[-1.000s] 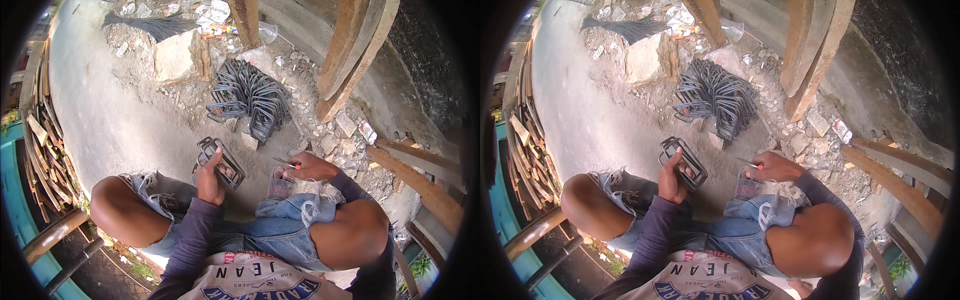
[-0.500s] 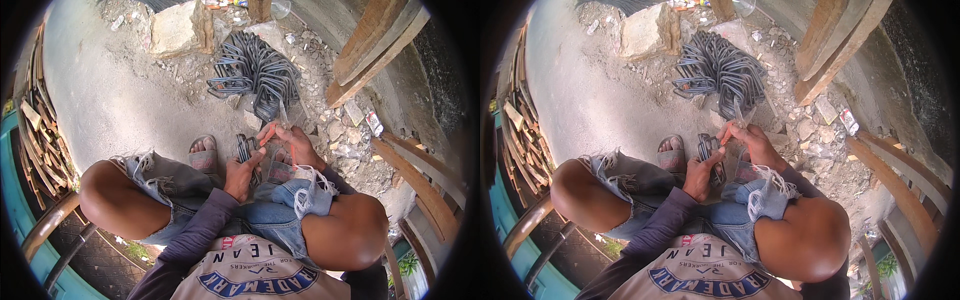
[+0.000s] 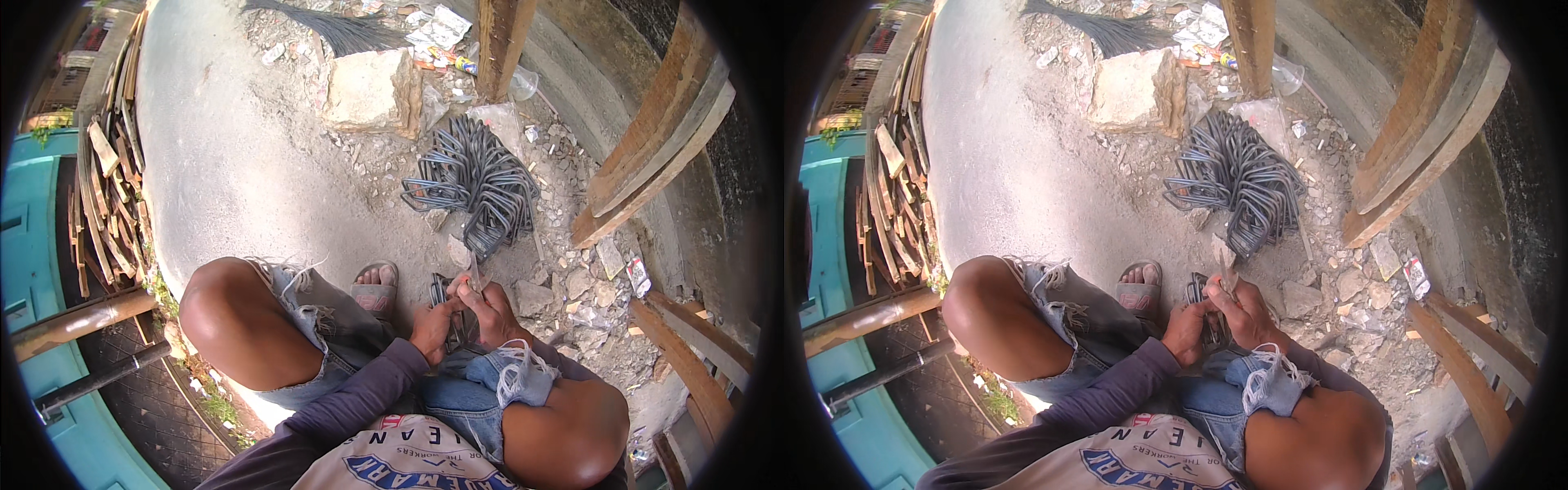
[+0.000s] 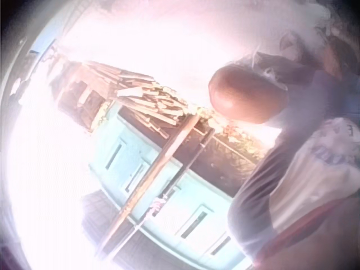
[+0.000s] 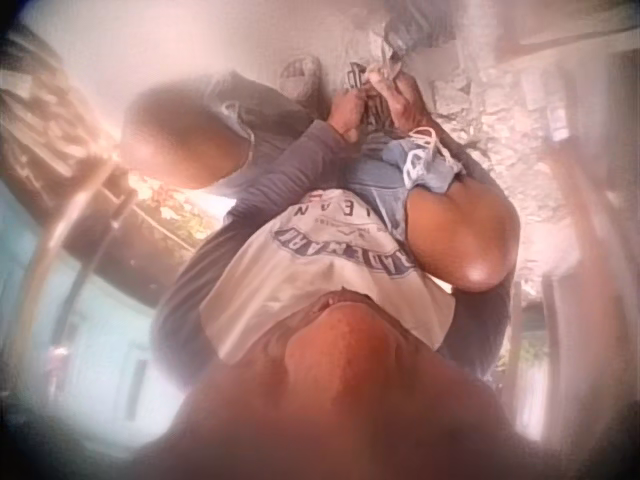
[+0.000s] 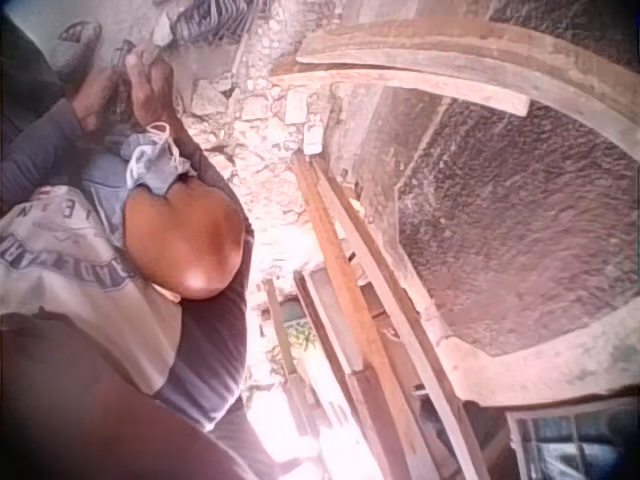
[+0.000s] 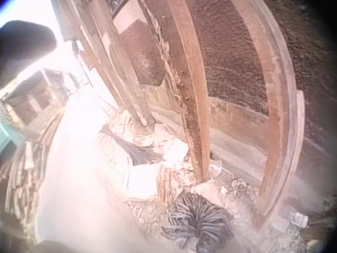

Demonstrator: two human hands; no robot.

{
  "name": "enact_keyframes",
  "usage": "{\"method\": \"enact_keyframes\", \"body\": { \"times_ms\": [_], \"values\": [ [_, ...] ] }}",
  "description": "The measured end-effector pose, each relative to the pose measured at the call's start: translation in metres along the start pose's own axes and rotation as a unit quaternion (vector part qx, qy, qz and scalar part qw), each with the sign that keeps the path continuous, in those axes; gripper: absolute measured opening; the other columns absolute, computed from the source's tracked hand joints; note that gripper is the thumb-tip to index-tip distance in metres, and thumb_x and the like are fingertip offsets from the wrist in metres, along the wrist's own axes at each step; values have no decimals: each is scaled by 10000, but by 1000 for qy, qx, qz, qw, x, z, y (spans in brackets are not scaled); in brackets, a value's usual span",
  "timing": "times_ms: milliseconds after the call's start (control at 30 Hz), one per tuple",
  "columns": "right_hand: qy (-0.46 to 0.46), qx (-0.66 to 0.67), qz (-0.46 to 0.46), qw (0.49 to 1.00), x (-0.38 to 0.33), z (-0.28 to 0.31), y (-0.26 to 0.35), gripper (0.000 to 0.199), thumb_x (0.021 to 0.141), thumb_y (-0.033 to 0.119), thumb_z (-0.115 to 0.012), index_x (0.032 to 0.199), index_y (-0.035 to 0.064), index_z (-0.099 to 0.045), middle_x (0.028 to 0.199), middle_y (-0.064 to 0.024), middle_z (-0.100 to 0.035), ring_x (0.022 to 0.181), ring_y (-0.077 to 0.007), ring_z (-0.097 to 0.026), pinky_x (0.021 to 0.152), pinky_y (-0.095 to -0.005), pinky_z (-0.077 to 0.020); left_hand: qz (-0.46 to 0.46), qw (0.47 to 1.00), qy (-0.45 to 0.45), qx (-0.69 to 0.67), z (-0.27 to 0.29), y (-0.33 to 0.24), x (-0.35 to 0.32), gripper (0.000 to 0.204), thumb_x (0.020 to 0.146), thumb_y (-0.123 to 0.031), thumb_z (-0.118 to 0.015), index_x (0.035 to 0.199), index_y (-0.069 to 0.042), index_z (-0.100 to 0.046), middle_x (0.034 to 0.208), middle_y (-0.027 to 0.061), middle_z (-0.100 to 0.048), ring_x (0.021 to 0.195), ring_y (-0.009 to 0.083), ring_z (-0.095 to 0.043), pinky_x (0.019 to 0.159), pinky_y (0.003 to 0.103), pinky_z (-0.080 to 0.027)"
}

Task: The person cuts a bundle of wire ties with pliers, separates them, and places them along a metal conduit on the ground. They then measure the conduit with a tape measure and adjust the wire ties accordingly.

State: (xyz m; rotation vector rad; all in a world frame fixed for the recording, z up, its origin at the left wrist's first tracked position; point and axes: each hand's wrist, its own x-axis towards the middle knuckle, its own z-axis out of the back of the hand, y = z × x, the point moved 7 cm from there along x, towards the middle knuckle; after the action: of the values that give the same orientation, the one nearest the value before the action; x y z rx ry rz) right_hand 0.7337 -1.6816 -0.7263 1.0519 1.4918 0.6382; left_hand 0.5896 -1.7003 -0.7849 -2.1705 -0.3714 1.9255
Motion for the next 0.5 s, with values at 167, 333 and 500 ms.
{"method": "enact_keyframes", "body": {
  "times_ms": [167, 333, 500],
  "values": [
    [-9, 72, -43, 996, 13, 7, -10, 522, 1068, 424, -507, 843, -30, -636, 866, -136, -692, 758, -189, -663, 723, -344, -514, 18, 998, 8, 51, -3, 10, -6, 86, 928, -95, -730, 900, -20, -698, 763, 47, -643, 588, 145, -575, 580, 320, -486],
    [-103, 66, -63, 991, 7, 32, -10, 558, 1059, 428, -536, 711, 0, -617, 547, -64, -577, 482, -156, -549, 501, -326, -442, 73, 986, 134, 67, -25, 8, -25, 145, 955, -153, -755, 943, -14, -715, 767, 17, -642, 590, 122, -561, 579, 296, -468],
    [-158, -9, -4, 987, 2, 37, -9, 556, 1069, 426, -524, 718, 0, -598, 537, -61, -576, 462, -141, -545, 481, -322, -430, 154, 971, 184, -26, -29, 32, -15, 90, 1004, -116, -684, 1025, -30, -701, 811, 15, -642, 648, 113, -575, 595, 282, -466]
  ]
}}
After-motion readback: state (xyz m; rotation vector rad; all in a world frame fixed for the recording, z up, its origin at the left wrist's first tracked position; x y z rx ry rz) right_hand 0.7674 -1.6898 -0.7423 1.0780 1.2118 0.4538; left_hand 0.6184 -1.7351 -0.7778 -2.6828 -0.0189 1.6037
